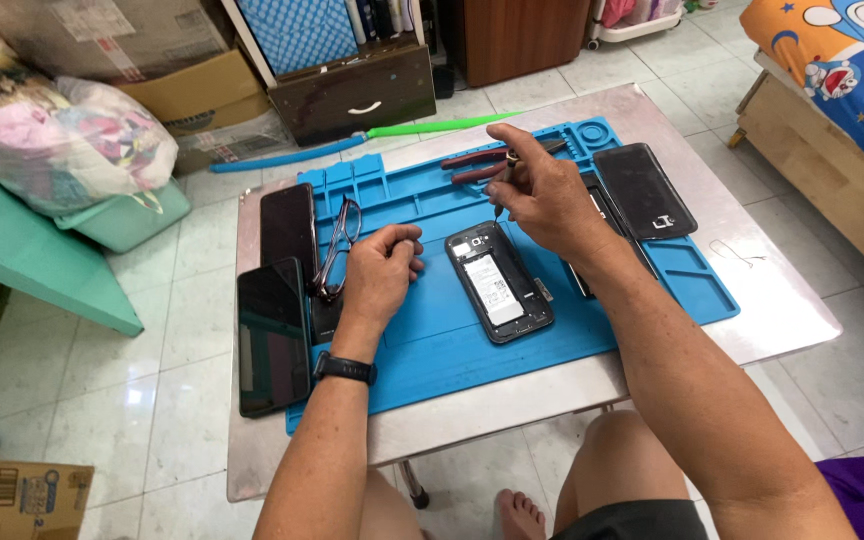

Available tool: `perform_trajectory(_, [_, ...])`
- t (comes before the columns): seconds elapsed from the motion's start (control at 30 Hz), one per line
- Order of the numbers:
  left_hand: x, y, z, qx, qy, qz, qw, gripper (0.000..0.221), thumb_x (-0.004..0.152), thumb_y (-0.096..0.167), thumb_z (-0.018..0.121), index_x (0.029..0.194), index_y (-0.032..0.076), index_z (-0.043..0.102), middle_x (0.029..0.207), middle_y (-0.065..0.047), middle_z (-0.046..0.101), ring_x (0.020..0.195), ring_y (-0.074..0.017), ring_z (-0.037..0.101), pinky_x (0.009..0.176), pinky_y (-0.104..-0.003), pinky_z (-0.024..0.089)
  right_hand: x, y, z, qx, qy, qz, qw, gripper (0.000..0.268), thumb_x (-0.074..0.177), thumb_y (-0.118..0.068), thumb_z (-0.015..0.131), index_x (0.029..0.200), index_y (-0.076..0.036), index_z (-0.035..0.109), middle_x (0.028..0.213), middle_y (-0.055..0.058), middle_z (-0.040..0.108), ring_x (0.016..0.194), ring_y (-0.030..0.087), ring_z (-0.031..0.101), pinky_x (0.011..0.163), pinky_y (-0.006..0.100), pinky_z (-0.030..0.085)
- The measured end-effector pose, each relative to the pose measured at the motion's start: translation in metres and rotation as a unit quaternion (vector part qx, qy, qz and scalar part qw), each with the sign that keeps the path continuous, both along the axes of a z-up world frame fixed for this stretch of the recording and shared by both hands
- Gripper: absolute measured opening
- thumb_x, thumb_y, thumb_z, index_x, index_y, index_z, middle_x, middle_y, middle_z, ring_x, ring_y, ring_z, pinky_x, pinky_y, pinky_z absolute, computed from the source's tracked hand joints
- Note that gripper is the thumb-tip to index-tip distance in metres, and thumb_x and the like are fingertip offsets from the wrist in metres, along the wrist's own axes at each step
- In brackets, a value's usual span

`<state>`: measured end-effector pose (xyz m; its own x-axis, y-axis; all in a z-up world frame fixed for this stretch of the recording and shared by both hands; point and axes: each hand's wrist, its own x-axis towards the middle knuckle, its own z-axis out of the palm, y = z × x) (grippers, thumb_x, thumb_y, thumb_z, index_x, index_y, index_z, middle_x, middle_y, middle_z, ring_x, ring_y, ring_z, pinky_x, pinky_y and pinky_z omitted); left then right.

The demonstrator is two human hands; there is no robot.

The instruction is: The person unscrews and removes components from the back of a mobile phone using a small screwdriver while it rests on a repair mat.

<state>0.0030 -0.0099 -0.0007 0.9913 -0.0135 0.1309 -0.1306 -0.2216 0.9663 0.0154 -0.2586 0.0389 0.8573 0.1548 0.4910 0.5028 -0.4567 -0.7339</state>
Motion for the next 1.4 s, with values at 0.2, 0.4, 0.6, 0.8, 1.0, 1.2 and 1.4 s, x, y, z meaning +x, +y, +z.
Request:
perform_trajectory(0.2, [-0.001,-0.004,-0.004,0.013,0.0,0.001,1.0,0.027,0.094,0.001,0.059,0.111,0.0,0.08,0.089,-0.02,0.079,0.072,-0.0181,0.077,0.06,-0.027,0.066,0.009,0.003,-0.022,-0.127,-0.022,-0.125,0.984,0.037,0.096,-0.031,0.082,0.119,-0.01,0.063,0.082,0.019,0.075,0.084,0.038,0.077,0.076,0.051,0.062])
perform_trajectory(0.4, [-0.004,-0.005,0.0,0.019,-0.013,0.004,1.0,0.028,0.095,0.0,0.059,0.112,-0.001,0.08,0.089,-0.02,0.079,0.074,-0.0179,0.077,0.062,-0.028,0.067,0.03,0.007,-0.038,-0.233,-0.038,-0.163,0.958,0.02,0.096,-0.038,0.075,0.103,-0.02,0.07,0.069,0.012,0.072,0.078,0.042,0.075,0.073,0.059,0.057])
perform_trajectory(0.6, [-0.005,-0.002,-0.002,0.007,-0.019,0.012,1.0,0.028,0.094,0.001,0.058,0.111,-0.001,0.08,0.088,-0.02,0.079,0.072,-0.0173,0.077,0.061,-0.028,0.066,0.024,0.005,-0.019,-0.172,0.098,-0.117,0.973,0.016,0.092,-0.03,0.072,0.107,-0.023,0.073,0.078,0.01,0.076,0.089,0.039,0.076,0.081,0.054,0.058])
perform_trajectory(0.8, [-0.006,-0.004,-0.005,0.012,-0.02,0.005,1.0,0.028,0.094,0.001,0.058,0.111,0.001,0.08,0.088,-0.018,0.079,0.072,-0.0159,0.075,0.062,-0.027,0.066,0.022,0.007,-0.027,-0.11,0.028,-0.105,0.988,0.016,0.095,-0.025,0.083,0.094,-0.01,0.078,0.069,0.012,0.071,0.07,0.032,0.071,0.066,0.044,0.055])
perform_trajectory(1.0, [-0.005,-0.003,-0.001,0.034,-0.03,-0.005,0.999,0.027,0.096,0.001,0.057,0.113,0.001,0.079,0.089,-0.017,0.078,0.074,-0.0155,0.075,0.063,-0.026,0.064,0.018,0.008,-0.026,-0.039,0.081,-0.045,0.995,0.008,0.098,-0.012,0.075,0.104,-0.009,0.079,0.057,0.006,0.064,0.049,0.019,0.063,0.05,0.031,0.051])
perform_trajectory(1.2, [-0.004,-0.002,-0.004,0.036,-0.03,-0.001,0.999,0.028,0.096,0.002,0.057,0.112,0.002,0.079,0.089,-0.017,0.078,0.074,-0.0153,0.076,0.063,-0.027,0.065,0.021,0.01,-0.027,-0.025,0.086,-0.041,0.995,0.01,0.092,-0.015,0.081,0.095,-0.006,0.081,0.051,0.007,0.061,0.043,0.016,0.059,0.041,0.03,0.043])
perform_trajectory(1.4, [-0.005,-0.003,-0.002,0.037,-0.024,-0.005,0.999,0.029,0.096,0.001,0.056,0.113,0.003,0.079,0.091,-0.017,0.079,0.077,-0.0146,0.075,0.066,-0.027,0.066,0.01,0.009,-0.018,-0.044,0.092,-0.016,0.995,0.013,0.099,-0.008,0.071,0.104,0.0,0.08,0.056,0.009,0.065,0.046,0.016,0.061,0.047,0.028,0.047])
